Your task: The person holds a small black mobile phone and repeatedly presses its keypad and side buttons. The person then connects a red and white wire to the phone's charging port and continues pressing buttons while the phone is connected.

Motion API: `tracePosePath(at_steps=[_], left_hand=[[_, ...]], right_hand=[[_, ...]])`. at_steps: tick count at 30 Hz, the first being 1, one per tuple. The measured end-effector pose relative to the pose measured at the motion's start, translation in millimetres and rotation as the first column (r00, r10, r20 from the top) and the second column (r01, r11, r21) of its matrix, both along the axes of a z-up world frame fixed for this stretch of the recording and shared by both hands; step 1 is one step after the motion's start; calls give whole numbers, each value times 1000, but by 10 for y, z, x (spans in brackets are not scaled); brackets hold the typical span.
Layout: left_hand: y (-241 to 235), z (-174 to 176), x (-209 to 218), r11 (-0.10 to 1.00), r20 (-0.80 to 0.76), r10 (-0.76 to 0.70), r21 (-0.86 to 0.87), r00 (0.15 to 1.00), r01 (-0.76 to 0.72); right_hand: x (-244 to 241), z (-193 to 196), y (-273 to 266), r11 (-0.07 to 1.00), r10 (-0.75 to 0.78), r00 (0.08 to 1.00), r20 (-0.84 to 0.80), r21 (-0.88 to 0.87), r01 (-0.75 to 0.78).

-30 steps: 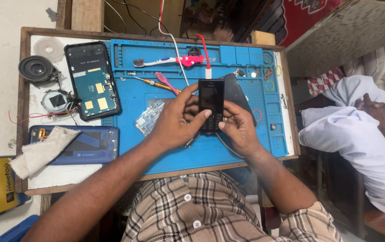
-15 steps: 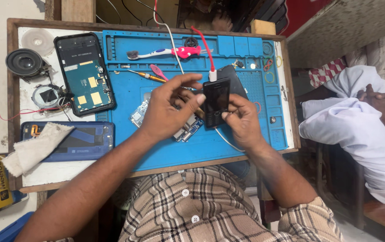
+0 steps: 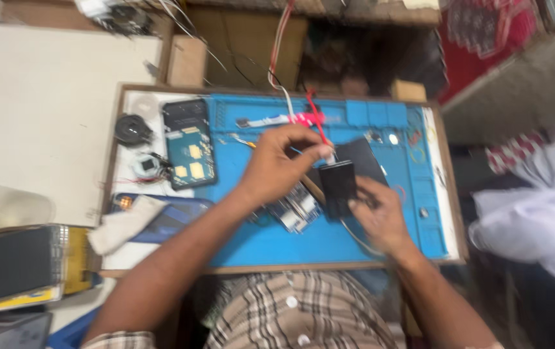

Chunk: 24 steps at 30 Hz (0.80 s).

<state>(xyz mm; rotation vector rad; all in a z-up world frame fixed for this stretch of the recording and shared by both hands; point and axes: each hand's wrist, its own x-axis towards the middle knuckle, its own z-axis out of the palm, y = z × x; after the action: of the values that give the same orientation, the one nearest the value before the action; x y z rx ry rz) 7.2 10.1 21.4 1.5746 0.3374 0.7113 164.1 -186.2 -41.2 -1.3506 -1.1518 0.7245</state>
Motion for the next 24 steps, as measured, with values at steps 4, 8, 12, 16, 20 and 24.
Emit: tracePosePath(at_steps=[4, 8, 12, 16, 20, 24], left_hand=[[-23, 102, 44, 999, 74, 11, 33, 997, -14], [250, 313, 100, 969, 273, 115, -244, 955, -47], [640, 427, -225, 960, -29, 189, 216, 982, -179], [803, 285, -299, 750, -303, 435, 642, 848, -156], [921, -67, -329, 727, -432, 384, 687, 816, 21], [954, -206, -399, 706, -479, 256, 686, 840, 176]], right_hand=[[5, -12, -5, 993, -91, 992, -84, -87, 84], [19, -103, -12, 996, -59, 975, -213, -73, 44], [61, -23, -10, 996, -77, 973, -220, -56, 66], [159, 235, -41, 983, -182, 962, -206, -57, 173], [332, 278, -37, 978, -206, 933, -294, -28, 207], [375, 249, -35, 977, -189, 922, -338, 26, 210]])
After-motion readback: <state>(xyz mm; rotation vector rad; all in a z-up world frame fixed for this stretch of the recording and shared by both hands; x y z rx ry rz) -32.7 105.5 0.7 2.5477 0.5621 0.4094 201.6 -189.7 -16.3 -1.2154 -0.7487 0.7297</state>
